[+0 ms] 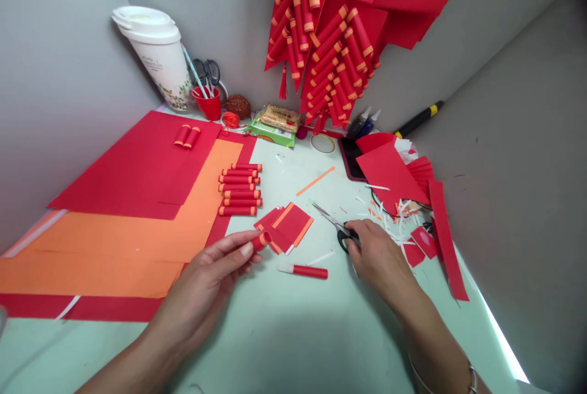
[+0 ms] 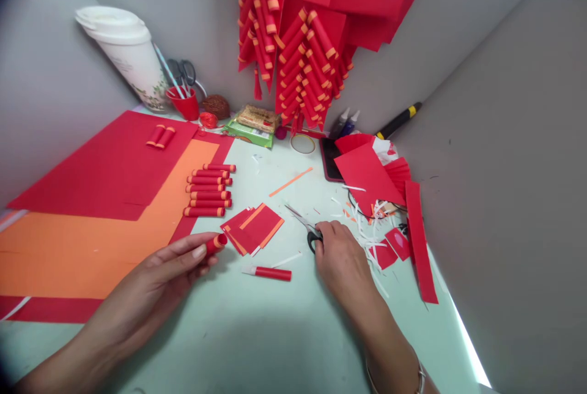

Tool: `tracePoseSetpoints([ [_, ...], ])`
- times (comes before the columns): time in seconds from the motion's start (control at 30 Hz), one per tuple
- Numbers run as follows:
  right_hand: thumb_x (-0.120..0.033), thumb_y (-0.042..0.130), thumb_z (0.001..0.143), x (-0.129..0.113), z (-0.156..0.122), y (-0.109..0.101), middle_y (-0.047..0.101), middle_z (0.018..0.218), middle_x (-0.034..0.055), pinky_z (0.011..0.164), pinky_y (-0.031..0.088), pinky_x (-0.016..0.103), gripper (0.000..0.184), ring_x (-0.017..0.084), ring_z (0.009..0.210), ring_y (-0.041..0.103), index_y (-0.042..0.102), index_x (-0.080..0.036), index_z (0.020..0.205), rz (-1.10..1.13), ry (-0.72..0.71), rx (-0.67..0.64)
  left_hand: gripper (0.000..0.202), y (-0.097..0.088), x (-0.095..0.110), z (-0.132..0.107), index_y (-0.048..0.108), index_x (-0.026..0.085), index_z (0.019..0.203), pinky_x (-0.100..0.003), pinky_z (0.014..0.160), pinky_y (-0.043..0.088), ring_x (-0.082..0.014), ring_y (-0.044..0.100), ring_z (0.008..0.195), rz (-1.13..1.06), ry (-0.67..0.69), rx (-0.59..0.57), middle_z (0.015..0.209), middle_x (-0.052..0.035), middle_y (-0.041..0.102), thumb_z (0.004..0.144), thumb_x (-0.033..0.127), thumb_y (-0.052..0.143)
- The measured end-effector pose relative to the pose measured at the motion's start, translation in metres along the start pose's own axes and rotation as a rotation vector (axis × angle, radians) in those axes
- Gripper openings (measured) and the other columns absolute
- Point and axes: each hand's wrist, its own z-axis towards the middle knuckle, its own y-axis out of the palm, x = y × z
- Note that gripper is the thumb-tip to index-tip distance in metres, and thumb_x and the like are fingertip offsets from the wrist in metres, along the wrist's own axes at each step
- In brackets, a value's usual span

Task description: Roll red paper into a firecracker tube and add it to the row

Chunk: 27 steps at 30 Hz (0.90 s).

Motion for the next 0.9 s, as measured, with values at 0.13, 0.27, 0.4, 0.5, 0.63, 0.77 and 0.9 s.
tracePoseSetpoints([
  [0.13,-0.011,0.051,0.087,-0.001,0.000,-0.001,0.067,0.105,0.0116,0.074,0.045,0.035,0.026,0.030,0.098,0.063,0.062,-0.018,0.109,-0.022,0.017,0.004,0.026,0.001,0.000,0.000,0.079,0.018,0.097,-0.021,0.074,0.052,-0.0146,0.068,0.081,-0.010,-0.007,0.003,0.092,-0.0047,0.078,0.072,0.024,0.085],
  [0.27,-0.014,0.051,0.087,-0.001,-0.002,-0.002,0.067,0.103,0.0119,0.067,0.043,0.035,0.027,0.029,0.086,0.065,0.061,-0.018,0.112,-0.044,0.075,0.003,0.027,0.002,0.002,-0.002,0.079,0.017,0.095,-0.021,0.073,0.052,-0.0145,0.068,0.080,-0.030,-0.003,-0.003,0.090,-0.0045,0.078,0.070,0.023,0.086],
  [0.4,-0.020,0.055,0.086,-0.004,-0.004,-0.005,0.066,0.105,0.0116,0.068,0.048,0.036,0.030,0.027,0.084,0.066,0.061,-0.019,0.115,0.151,0.105,0.075,0.026,0.002,0.002,-0.002,0.079,0.017,0.095,-0.020,0.073,0.052,-0.0144,0.068,0.081,-0.048,0.006,0.011,0.088,-0.0043,0.077,0.070,0.020,0.086],
  [0.5,-0.024,0.059,0.085,-0.011,-0.008,-0.008,0.067,0.102,0.0073,0.073,0.053,0.033,0.032,0.022,0.087,0.066,0.061,-0.022,0.117,0.547,0.080,0.034,0.026,0.001,0.001,-0.001,0.079,0.017,0.096,-0.019,0.074,0.052,-0.0141,0.069,0.082,-0.067,0.016,0.021,0.089,-0.0039,0.078,0.070,0.018,0.085],
  [0.63,-0.020,0.062,0.082,-0.027,-0.015,-0.012,0.067,0.105,0.0046,0.081,0.055,0.032,0.043,0.019,0.090,0.064,0.062,-0.026,0.125,0.841,-0.043,-0.101,0.023,0.001,0.001,-0.001,0.079,0.018,0.094,-0.018,0.073,0.053,-0.0134,0.069,0.080,-0.090,0.031,0.012,0.087,-0.0036,0.078,0.071,0.016,0.084],
  [0.77,-0.013,0.059,0.079,-0.042,-0.019,-0.014,0.068,0.098,0.0020,0.072,0.055,0.028,0.047,0.016,0.078,0.062,0.065,-0.029,0.123,0.873,-0.122,-0.223,0.021,0.003,0.001,-0.002,0.079,0.018,0.091,-0.017,0.073,0.054,-0.0133,0.070,0.080,-0.136,0.054,0.004,0.084,-0.0027,0.078,0.071,0.015,0.084],
  [0.9,-0.010,0.060,0.077,-0.046,-0.021,-0.011,0.064,0.090,0.0000,0.069,0.052,0.027,0.051,0.015,0.073,0.057,0.066,-0.031,0.123,0.860,-0.179,-0.261,0.020,0.005,0.001,-0.002,0.079,0.018,0.091,-0.017,0.076,0.055,-0.0132,0.070,0.081,-0.175,0.055,-0.035,0.084,-0.0021,0.078,0.072,0.014,0.084],
])
